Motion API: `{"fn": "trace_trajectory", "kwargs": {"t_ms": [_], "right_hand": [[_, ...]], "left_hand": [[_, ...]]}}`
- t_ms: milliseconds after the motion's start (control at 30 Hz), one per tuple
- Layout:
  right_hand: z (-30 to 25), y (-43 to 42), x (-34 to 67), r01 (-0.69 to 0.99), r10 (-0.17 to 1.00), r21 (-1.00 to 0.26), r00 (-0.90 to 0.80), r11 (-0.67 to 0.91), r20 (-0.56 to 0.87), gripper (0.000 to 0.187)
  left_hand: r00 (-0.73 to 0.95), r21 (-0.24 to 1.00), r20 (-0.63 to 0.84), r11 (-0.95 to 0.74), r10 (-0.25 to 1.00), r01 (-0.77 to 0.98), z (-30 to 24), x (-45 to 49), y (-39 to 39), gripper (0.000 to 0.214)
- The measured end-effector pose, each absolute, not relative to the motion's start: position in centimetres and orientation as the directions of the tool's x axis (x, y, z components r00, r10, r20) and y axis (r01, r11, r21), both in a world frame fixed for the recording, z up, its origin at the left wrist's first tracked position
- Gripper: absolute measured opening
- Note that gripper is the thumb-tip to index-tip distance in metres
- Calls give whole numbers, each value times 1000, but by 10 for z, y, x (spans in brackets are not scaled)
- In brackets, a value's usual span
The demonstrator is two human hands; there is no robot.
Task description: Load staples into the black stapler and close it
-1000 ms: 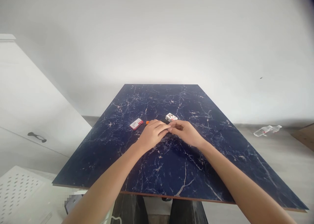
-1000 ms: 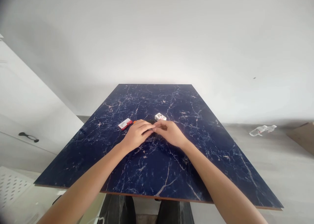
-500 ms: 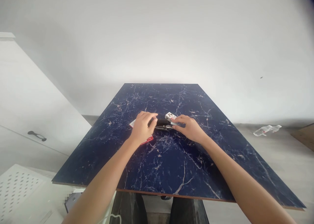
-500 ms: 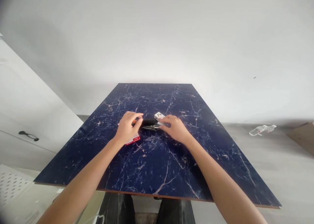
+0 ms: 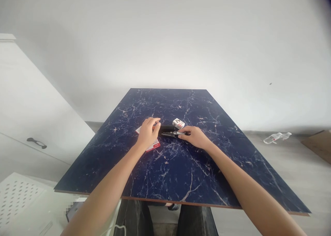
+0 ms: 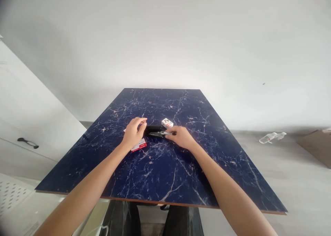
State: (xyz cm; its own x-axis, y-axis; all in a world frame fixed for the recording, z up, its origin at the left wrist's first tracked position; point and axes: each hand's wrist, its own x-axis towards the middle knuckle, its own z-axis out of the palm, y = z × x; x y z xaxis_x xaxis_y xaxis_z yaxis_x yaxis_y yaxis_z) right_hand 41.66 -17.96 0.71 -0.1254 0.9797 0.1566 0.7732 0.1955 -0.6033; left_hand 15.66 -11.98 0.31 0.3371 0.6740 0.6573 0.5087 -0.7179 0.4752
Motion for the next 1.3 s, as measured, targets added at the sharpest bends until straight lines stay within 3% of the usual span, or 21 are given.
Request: {"fn": "trace_trajectory", "kwargs": {"t_ms": [867, 967, 1067, 1300], "right_hand": [[10, -181, 417, 761, 980, -621, -105, 187, 166, 25], [10, -183, 417, 790, 962, -560, -138, 250, 235, 21], [12, -184, 416, 802, 904, -437, -287, 407, 317, 18], [15, -186, 412, 808, 845, -281, -428, 517, 321, 21]], "left_hand": [[420, 441, 598, -718, 683, 539, 0, 157, -119, 21], [421, 440, 590, -711, 690, 549, 1, 157, -120, 21], [421, 437, 585, -706, 693, 557, 3, 156, -121, 22], [434, 430, 581, -712, 689, 555, 4, 157, -121, 21]]}}
